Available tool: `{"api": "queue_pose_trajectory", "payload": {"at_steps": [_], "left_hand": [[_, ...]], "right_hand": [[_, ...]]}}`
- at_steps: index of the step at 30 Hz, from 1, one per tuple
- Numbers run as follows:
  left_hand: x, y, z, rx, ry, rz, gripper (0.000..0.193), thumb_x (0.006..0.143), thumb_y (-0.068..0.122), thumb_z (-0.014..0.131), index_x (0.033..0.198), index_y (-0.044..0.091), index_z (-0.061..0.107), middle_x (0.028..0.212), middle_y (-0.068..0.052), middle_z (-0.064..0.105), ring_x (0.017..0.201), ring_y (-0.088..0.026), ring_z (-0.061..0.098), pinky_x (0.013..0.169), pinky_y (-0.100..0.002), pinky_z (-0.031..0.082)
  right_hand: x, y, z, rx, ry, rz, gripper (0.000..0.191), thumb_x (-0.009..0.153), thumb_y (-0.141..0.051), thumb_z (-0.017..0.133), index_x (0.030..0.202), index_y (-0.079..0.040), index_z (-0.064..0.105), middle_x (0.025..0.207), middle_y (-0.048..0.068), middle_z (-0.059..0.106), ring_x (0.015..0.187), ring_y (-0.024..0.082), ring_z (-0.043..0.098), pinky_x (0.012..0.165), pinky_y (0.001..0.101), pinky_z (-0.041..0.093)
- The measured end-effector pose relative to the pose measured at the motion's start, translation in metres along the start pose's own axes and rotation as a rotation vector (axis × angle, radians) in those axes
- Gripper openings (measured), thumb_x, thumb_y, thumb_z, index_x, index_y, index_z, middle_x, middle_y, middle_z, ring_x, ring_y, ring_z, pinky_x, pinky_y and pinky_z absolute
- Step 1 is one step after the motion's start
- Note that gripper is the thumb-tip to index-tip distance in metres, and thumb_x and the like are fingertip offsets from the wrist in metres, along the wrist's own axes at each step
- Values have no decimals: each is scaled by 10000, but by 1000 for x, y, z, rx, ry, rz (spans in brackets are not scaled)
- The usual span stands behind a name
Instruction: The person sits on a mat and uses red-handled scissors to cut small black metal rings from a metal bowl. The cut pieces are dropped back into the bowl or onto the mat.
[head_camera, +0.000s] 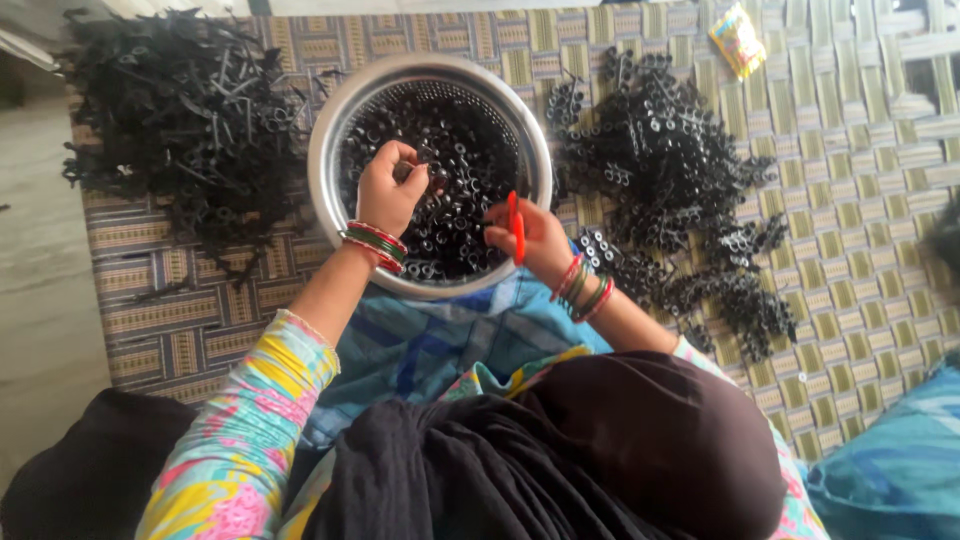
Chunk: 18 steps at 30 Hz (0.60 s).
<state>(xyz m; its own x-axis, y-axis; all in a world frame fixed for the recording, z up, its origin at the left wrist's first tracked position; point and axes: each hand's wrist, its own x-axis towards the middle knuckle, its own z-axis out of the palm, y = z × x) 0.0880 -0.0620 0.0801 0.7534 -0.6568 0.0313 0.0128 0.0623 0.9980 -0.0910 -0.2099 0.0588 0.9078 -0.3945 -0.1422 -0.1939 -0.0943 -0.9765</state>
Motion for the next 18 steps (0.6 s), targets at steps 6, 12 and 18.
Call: {"api": "queue_pose_trajectory", "payload": {"at_steps": [6, 12, 18], "left_hand": [[-23, -7, 15, -74, -140, -166, 75, 1009, 87, 659, 1054, 28, 643, 859, -23, 687, 717, -93, 679, 576, -254, 574], [-38, -10, 19, -295, -265, -243, 217, 943, 17, 624, 1149, 56, 566, 965, -13, 673, 771, -99, 700, 648, -257, 628], [-42, -4, -1, -339, -165, -296, 198, 941, -28, 654, 1102, 69, 593, 949, -31, 690, 788, -128, 714, 685, -278, 633]], "right_hand": [[10, -23, 14, 142, -94, 91, 228, 921, -136, 753, 1094, -14, 670, 961, 16, 722, 867, 62, 687, 782, 232, 566], [7, -28, 21, 102, -92, 116, 154, 908, -144, 757, 987, -28, 697, 880, 15, 721, 803, 72, 666, 700, 237, 526], [6, -34, 22, -124, -109, 259, 299, 926, -349, 715, 964, -56, 672, 746, 13, 705, 688, 114, 666, 597, 276, 486]]}}
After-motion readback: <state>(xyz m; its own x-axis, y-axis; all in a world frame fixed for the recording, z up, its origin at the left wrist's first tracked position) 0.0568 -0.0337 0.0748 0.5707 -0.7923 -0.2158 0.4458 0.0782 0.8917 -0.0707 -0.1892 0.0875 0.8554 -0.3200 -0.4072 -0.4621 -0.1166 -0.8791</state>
